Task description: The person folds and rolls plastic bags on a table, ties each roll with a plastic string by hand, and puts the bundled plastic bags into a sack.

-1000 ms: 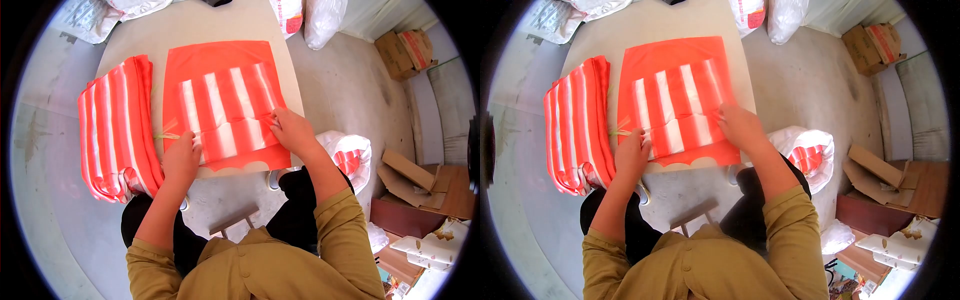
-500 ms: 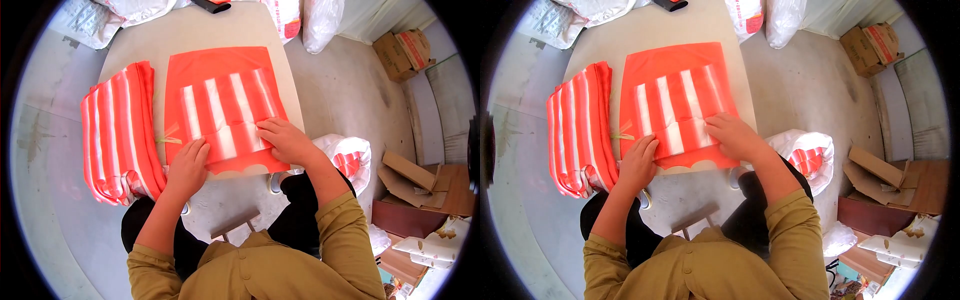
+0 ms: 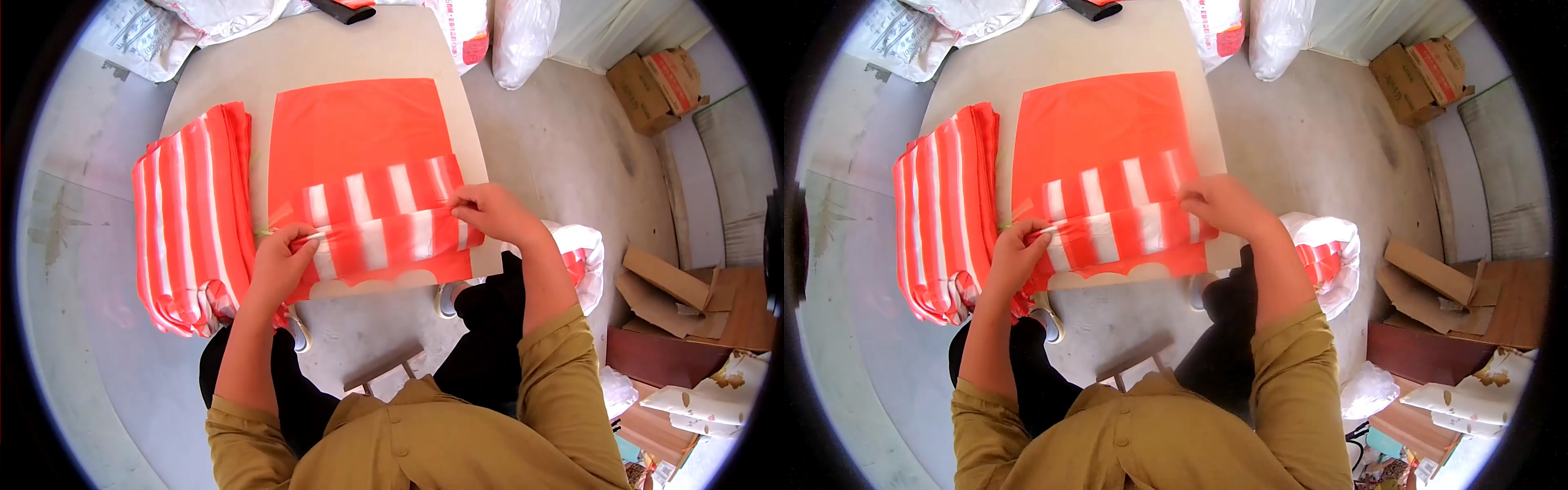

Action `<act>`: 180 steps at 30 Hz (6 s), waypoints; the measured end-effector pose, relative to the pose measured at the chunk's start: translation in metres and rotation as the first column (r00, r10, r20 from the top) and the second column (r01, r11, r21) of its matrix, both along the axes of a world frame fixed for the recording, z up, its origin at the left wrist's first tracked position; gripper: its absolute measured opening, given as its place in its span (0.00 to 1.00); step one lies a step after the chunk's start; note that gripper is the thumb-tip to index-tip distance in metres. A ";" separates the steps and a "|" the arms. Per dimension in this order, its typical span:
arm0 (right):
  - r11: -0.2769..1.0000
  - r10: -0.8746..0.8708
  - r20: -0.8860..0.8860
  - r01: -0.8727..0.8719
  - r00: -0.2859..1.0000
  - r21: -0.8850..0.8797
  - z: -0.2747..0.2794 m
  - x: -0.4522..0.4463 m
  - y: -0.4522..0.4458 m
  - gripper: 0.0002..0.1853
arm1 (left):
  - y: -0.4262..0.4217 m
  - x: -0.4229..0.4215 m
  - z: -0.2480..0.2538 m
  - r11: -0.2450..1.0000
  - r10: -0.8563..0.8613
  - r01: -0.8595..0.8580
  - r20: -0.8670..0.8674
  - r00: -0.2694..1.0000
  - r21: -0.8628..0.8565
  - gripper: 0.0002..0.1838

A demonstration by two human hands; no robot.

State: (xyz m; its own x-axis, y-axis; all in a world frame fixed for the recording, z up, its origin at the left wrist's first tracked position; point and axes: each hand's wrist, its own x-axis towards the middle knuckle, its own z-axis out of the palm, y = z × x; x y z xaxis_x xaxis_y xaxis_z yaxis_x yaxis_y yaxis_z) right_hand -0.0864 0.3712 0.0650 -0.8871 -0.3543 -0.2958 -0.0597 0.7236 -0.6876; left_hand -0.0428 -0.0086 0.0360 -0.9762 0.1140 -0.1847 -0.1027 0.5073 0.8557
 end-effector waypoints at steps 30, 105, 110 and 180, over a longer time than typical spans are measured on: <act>0.914 0.401 -0.540 -0.285 0.740 0.289 -0.026 0.026 -0.034 0.25 | 0.025 0.017 -0.012 0.821 -0.448 0.225 -0.349 0.823 -0.525 0.30; 0.615 0.158 0.133 0.007 0.978 -0.788 -0.010 0.015 -0.118 0.22 | 0.091 -0.007 0.024 0.952 -0.296 0.238 -0.765 0.573 -0.190 0.07; 0.531 0.236 0.197 0.043 0.952 -0.846 -0.012 0.019 -0.116 0.15 | 0.092 0.006 0.057 0.907 -0.078 0.343 -0.701 0.709 0.246 0.07; 0.874 0.140 -0.258 -0.242 0.956 -0.422 -0.022 0.003 -0.146 0.07 | 0.063 0.006 0.018 0.969 -0.227 0.195 -0.852 0.471 -0.150 0.19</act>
